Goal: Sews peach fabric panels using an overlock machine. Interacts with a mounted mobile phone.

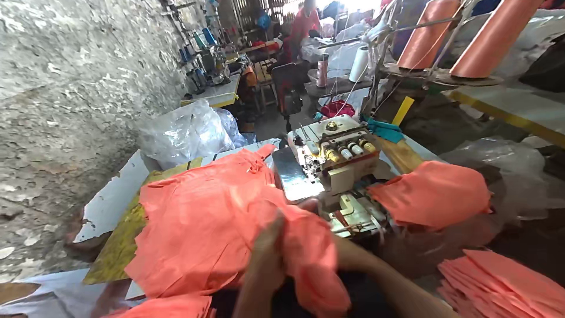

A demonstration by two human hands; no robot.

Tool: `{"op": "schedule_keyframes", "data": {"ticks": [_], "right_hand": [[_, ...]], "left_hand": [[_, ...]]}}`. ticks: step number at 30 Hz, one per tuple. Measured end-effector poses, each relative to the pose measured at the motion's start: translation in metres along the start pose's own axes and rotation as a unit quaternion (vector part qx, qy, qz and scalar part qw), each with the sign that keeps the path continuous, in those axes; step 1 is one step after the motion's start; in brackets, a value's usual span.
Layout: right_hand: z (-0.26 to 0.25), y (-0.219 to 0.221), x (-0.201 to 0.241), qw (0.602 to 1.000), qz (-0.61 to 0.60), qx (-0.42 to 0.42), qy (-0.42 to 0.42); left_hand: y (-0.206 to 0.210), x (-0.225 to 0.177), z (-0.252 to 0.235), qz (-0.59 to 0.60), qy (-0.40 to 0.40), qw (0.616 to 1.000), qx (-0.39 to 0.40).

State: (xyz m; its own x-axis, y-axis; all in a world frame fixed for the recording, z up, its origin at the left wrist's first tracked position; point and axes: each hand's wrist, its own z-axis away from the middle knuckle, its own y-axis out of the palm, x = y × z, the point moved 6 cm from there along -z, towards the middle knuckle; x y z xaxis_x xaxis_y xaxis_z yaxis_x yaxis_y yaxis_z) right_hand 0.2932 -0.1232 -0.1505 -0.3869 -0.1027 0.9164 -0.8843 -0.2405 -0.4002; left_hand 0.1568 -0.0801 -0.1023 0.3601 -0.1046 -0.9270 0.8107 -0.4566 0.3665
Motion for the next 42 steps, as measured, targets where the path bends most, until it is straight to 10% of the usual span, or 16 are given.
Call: {"op": "schedule_keyframes", "data": {"ticks": [5,7,12,15,18,24,34,39,42], "right_hand": [[0.065,-0.099,-0.014,0.856,0.201,-0.436,-0.193],[0.078,-0.097,0.011,0.786,0.283,-0.510,-0.204],[0.014,-0.050,-0.058,0.828,0.342,-0.413,-0.163],[-0.012,-0.018,-0.125,0.896,0.327,-0.286,-0.097],[-0.005,-0.020,-0.125,0.895,0.324,-0.296,-0.072],[-0.016,-0.015,-0.091,0.882,0.312,-0.322,-0.143],[-0.006,0.007,-0.104,0.872,0.392,-0.288,-0.044],[0.023,-0.047,-0.048,0.928,0.232,-0.291,0.017],[0.056,-0.080,0.015,0.838,0.266,-0.466,-0.099]], "left_hand": [[-0.076,-0.081,0.011,-0.082,0.116,0.978,-0.156],[-0.099,-0.082,0.004,-0.072,0.133,0.984,-0.093],[-0.209,-0.039,-0.012,-0.219,0.035,0.924,-0.312],[-0.269,-0.010,0.002,-0.486,-0.010,0.775,-0.404],[-0.251,-0.012,0.004,-0.585,0.036,0.716,-0.379],[-0.184,0.002,-0.044,-0.588,0.127,0.793,-0.099],[-0.198,0.068,-0.077,-0.675,-0.009,0.738,0.025],[-0.176,0.004,-0.053,-0.625,0.139,0.768,-0.013],[-0.133,-0.062,-0.016,-0.599,0.290,0.746,0.000]]}}
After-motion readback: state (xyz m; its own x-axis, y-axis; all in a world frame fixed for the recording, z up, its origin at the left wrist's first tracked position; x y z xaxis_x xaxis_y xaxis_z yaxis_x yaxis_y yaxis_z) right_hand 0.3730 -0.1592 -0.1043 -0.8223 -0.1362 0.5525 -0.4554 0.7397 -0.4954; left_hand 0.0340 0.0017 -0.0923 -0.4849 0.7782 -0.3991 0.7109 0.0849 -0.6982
